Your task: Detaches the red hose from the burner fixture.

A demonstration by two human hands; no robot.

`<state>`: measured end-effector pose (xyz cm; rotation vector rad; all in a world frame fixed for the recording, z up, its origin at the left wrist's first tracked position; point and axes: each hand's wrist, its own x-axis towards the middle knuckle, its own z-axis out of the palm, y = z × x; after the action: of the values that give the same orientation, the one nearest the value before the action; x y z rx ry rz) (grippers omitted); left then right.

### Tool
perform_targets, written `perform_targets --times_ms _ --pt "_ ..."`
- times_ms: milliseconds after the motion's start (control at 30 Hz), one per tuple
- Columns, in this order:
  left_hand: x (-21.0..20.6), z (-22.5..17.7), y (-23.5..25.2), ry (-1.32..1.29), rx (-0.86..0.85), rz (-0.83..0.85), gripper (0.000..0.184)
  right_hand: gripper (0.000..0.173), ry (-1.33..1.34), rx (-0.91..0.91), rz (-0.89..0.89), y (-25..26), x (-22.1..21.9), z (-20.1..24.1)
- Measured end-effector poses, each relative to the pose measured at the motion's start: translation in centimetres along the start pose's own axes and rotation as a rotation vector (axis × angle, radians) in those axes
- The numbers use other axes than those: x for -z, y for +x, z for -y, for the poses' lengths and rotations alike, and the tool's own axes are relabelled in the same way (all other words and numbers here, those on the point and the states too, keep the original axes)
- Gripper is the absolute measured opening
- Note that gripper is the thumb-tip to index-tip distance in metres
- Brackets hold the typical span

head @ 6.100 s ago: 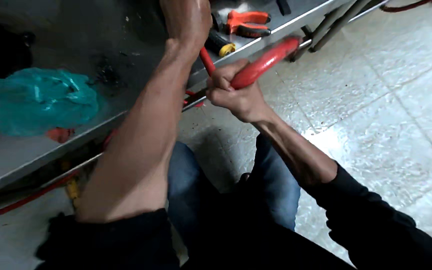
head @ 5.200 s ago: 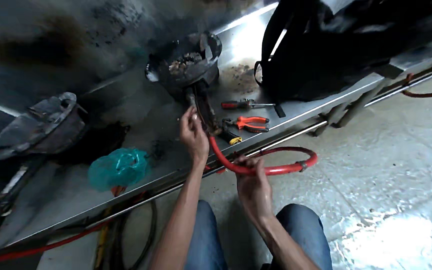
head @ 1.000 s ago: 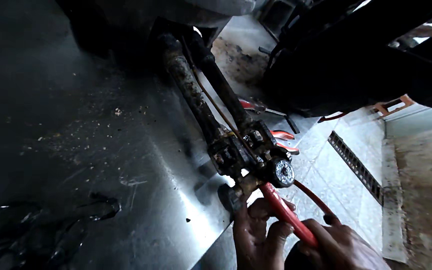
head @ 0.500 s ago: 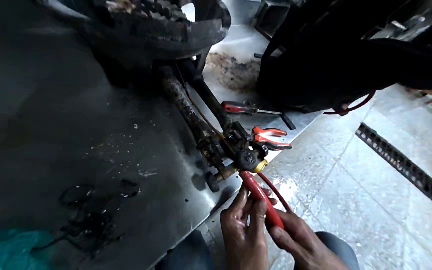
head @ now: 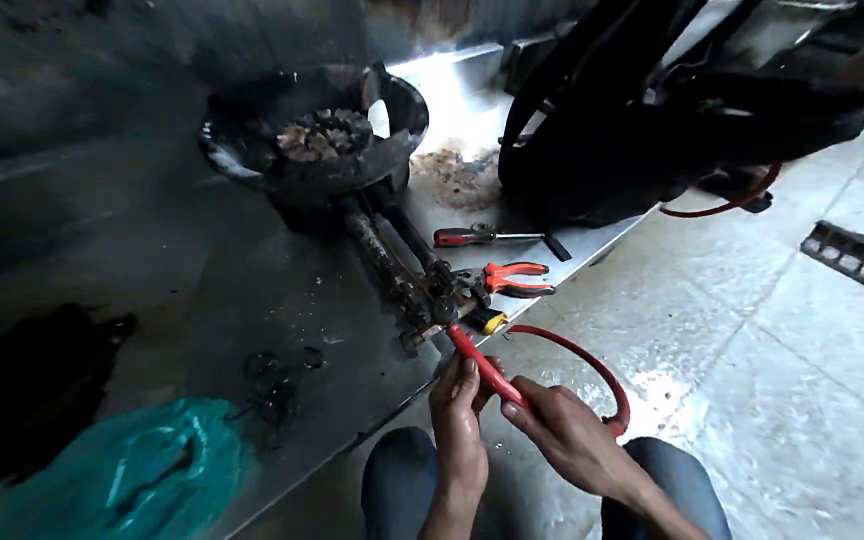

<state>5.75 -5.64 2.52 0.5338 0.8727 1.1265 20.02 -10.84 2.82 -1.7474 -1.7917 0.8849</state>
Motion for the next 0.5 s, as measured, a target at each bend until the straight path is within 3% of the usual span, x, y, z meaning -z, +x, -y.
perform_targets --times_ms 167,367,500 --pt "-1.2 -0.7 -0.5 0.003 0.046 -0.093 0.03 0.049 -0.007 0.117 -0.212 -1.3 -0.4 -0.2" --pt "-1.5 -1.1 -0.7 0.077 0.072 -0.118 0.031 0.045 -0.036 0.204 -0.37 -3.2 3.2 -1.6" --pt "-1.9 -1.4 -0.6 0.072 0.122 -0.169 0.034 0.042 -0.006 0.14 -0.255 -4.1 4.7 -3.1"
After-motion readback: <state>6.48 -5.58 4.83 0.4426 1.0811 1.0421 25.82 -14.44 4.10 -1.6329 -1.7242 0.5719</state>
